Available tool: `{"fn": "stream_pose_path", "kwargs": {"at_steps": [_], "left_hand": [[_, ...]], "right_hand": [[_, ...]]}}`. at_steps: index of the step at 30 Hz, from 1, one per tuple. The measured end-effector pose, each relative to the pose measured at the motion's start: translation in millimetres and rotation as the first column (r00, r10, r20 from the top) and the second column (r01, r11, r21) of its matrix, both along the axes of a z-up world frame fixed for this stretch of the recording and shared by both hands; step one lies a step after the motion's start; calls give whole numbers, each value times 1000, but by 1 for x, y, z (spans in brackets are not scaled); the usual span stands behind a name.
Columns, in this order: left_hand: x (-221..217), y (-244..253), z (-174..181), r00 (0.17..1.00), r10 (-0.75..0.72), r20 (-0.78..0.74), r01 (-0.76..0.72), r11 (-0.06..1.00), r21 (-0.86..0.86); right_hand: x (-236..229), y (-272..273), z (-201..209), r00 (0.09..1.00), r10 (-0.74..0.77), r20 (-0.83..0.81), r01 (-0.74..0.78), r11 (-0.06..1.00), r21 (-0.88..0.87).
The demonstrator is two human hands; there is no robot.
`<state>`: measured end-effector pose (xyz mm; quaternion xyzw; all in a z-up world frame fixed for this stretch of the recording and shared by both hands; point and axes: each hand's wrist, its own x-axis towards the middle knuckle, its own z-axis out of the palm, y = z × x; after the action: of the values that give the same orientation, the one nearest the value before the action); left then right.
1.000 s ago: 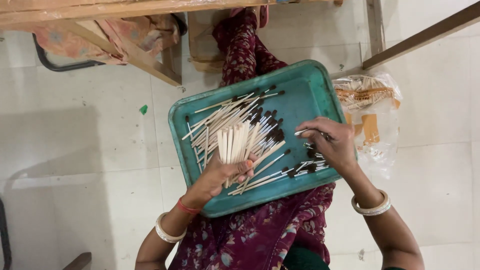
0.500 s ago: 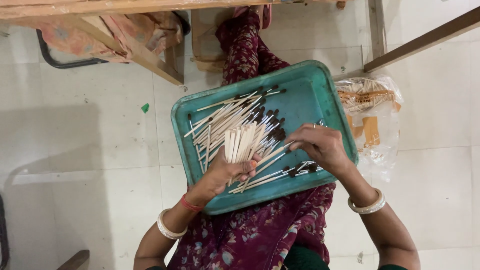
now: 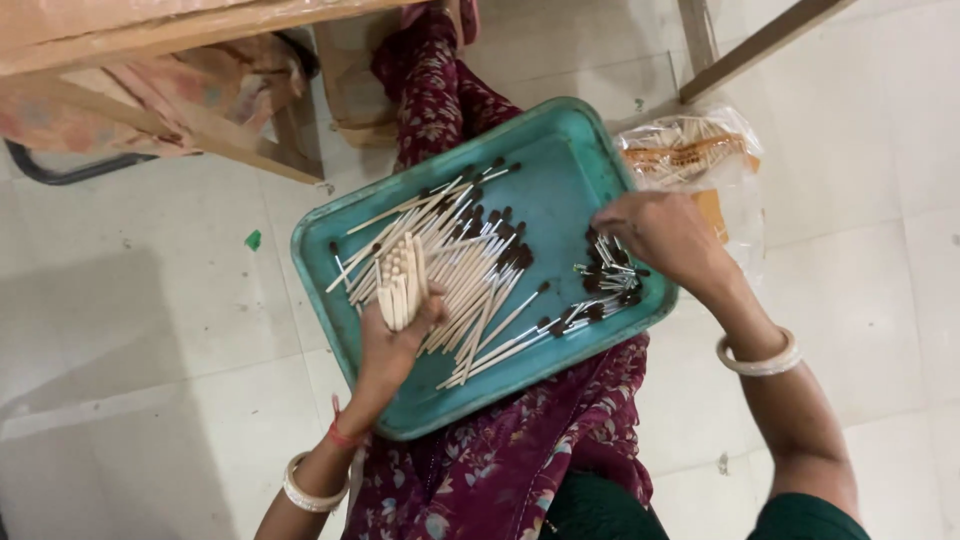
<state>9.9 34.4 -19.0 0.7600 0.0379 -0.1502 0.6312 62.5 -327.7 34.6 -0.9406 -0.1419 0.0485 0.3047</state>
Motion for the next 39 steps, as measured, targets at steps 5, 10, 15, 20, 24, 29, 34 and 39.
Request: {"fn": "stream_pose_path", "kwargs": {"at_steps": [5,10,15,20,24,29,34,39], "left_hand": [[-25,-21,-30,747,-433,-504,96,821,-563],[-34,-21,-46,754,-421,-504,109,837,-536],[-27,-19,-31,830,-329,-451,141,905,-400],[-17,-22,-16,899,-320,-300,186,897,-400],[-8,-22,5,872,-296,-391,140,914,-380],[-8,-19,7,886,-362,-289,212,872,-441],[-5,-25,19,875,-333,-352,202,911,-360],[-2,-24,26,865,-341,-369,191,902,-387]], "right_hand": [[-34,-2,-24,971,-97,-220,-31,857,-514],[-48,12,-56,973,-226,-51,181,878,-444],[-38,28,-73,944,-321,-81,241,833,-499],[-30,31,-69,929,-360,-84,276,826,-491],[-32,32,-46,933,-332,-136,285,916,-283],[-43,28,-36,910,-374,-178,391,918,72],[-49,35,-36,831,-220,-511,514,657,552],[-48,52,-35,792,-105,-601,555,535,638]]}}
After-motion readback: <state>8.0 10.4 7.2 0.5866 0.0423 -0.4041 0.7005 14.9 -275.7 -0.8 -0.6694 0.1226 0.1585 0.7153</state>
